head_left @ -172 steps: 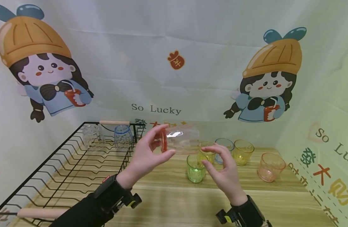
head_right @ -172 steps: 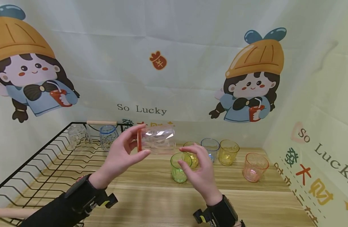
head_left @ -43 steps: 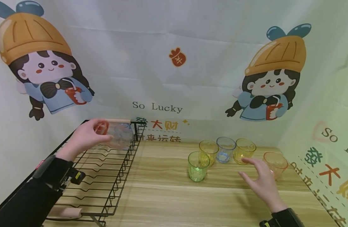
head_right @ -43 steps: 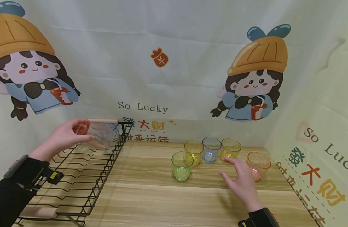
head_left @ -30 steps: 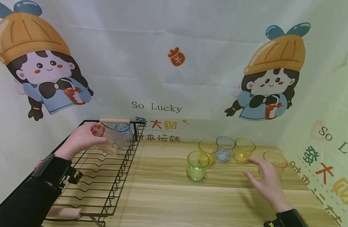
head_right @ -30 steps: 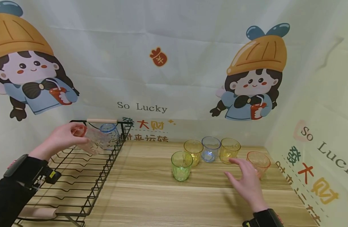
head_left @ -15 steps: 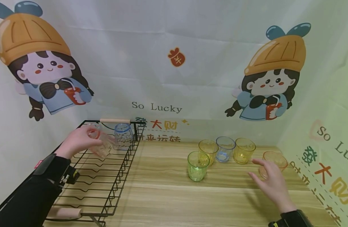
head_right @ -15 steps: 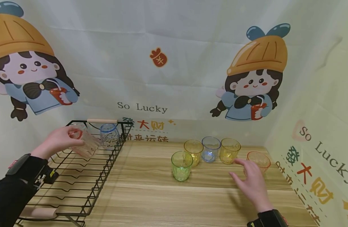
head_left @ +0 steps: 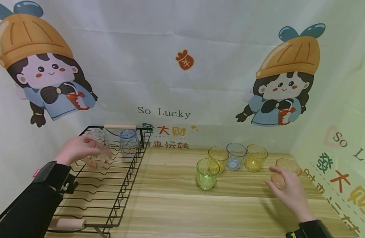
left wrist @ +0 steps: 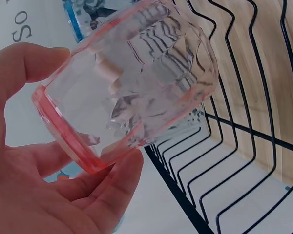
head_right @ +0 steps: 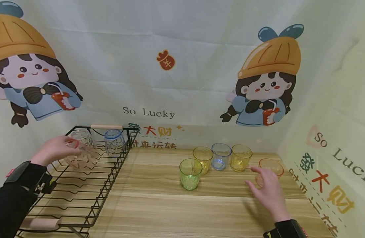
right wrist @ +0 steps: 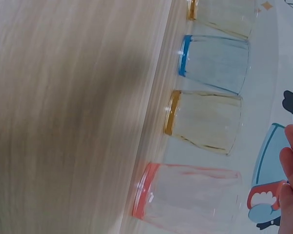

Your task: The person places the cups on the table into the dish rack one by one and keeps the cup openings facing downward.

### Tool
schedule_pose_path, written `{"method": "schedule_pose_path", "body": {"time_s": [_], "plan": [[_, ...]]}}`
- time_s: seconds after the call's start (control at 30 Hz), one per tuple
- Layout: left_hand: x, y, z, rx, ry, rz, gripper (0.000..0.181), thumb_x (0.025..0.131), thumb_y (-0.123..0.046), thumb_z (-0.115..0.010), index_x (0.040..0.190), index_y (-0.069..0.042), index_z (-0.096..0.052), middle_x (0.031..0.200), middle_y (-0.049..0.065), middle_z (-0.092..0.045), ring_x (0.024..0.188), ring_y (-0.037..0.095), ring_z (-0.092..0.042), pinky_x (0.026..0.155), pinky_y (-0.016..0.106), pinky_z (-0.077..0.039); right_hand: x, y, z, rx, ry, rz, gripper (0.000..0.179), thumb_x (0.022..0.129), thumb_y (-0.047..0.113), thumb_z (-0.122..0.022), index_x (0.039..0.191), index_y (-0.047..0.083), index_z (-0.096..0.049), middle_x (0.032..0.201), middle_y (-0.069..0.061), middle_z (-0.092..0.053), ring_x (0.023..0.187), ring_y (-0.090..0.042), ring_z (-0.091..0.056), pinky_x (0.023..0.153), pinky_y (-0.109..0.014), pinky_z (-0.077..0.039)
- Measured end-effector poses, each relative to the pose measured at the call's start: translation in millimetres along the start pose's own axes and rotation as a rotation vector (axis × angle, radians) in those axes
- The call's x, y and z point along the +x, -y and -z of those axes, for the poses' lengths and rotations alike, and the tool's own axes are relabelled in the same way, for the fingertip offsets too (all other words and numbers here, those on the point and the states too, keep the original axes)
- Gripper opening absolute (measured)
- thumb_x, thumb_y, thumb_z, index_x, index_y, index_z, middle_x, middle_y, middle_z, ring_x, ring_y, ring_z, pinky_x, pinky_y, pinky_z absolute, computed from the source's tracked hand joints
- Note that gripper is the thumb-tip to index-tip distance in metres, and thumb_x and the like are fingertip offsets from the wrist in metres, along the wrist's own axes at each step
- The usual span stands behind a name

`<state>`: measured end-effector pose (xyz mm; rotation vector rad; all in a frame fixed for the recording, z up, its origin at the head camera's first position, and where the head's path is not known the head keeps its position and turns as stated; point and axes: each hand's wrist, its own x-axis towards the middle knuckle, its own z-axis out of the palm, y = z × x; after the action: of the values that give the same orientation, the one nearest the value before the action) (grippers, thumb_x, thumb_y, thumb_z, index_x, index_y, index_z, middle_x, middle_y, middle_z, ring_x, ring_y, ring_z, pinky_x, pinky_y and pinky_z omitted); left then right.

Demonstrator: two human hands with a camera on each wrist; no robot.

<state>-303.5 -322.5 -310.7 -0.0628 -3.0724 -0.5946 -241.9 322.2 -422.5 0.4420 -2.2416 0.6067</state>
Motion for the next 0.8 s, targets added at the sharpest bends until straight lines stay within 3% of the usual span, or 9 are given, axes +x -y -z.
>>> {"method": "schedule_pose_path", "body": {"time_s": [0.3, 0.43, 0.53, 0.67, 0.8], "plan": [[-1.7, 8.1, 2.2, 0.018, -0.015, 0.007, 0.067, 0.082, -0.038, -0.064, 0.121, 0.014, -0.05, 0.12, 0.038, -0.054, 0.099, 0.048, -0.056, 0.073, 0.05, -0.052, -2.2, -4, 4, -0.01, 0.001, -0.014, 0.048, 0.065, -0.002, -0.079, 0.109, -0.005, -0.062, 0.105, -0.021, -0.066, 0.098, -0.033, -0.054, 0.087, -0.039, -0.037], [-2.6, 13.3, 2.2, 0.025, -0.039, 0.03, 0.055, 0.081, -0.039, -0.065, 0.106, 0.01, -0.056, 0.099, 0.029, -0.059, 0.079, 0.035, -0.056, 0.061, 0.038, -0.048, -1.5, -5, 7, -0.001, 0.024, -0.036, 0.047, 0.067, -0.001, -0.078, 0.11, -0.006, -0.061, 0.107, -0.023, -0.065, 0.1, -0.037, -0.054, 0.088, -0.047, -0.039], [-2.9, 17.5, 2.5, 0.031, -0.053, 0.05, 0.055, 0.08, -0.041, -0.066, 0.102, 0.008, -0.056, 0.094, 0.026, -0.06, 0.074, 0.03, -0.054, 0.057, 0.033, -0.044, 0.4, -7, 9, 0.007, 0.037, -0.045, 0.047, 0.069, 0.001, -0.078, 0.112, -0.006, -0.06, 0.108, -0.025, -0.064, 0.101, -0.04, -0.053, 0.087, -0.054, -0.039], [-1.9, 23.2, 1.7, 0.047, -0.069, 0.07, 0.068, 0.08, -0.045, -0.066, 0.112, 0.013, -0.054, 0.106, 0.034, -0.059, 0.083, 0.04, -0.058, 0.061, 0.039, -0.049, 3.4, -11, 12, 0.005, 0.035, -0.05, 0.047, 0.07, 0.002, -0.077, 0.113, -0.005, -0.06, 0.109, -0.025, -0.063, 0.101, -0.04, -0.053, 0.088, -0.055, -0.038], [1.2, 27.2, -1.6, 0.068, -0.1, 0.081, 0.07, 0.079, -0.046, -0.066, 0.114, 0.013, -0.053, 0.109, 0.036, -0.058, 0.085, 0.042, -0.058, 0.06, 0.041, -0.049, 5.1, -12, 14, -0.01, 0.03, -0.047, 0.048, 0.07, 0.002, -0.077, 0.114, -0.005, -0.06, 0.109, -0.025, -0.064, 0.1, -0.039, -0.053, 0.088, -0.054, -0.038]]}}
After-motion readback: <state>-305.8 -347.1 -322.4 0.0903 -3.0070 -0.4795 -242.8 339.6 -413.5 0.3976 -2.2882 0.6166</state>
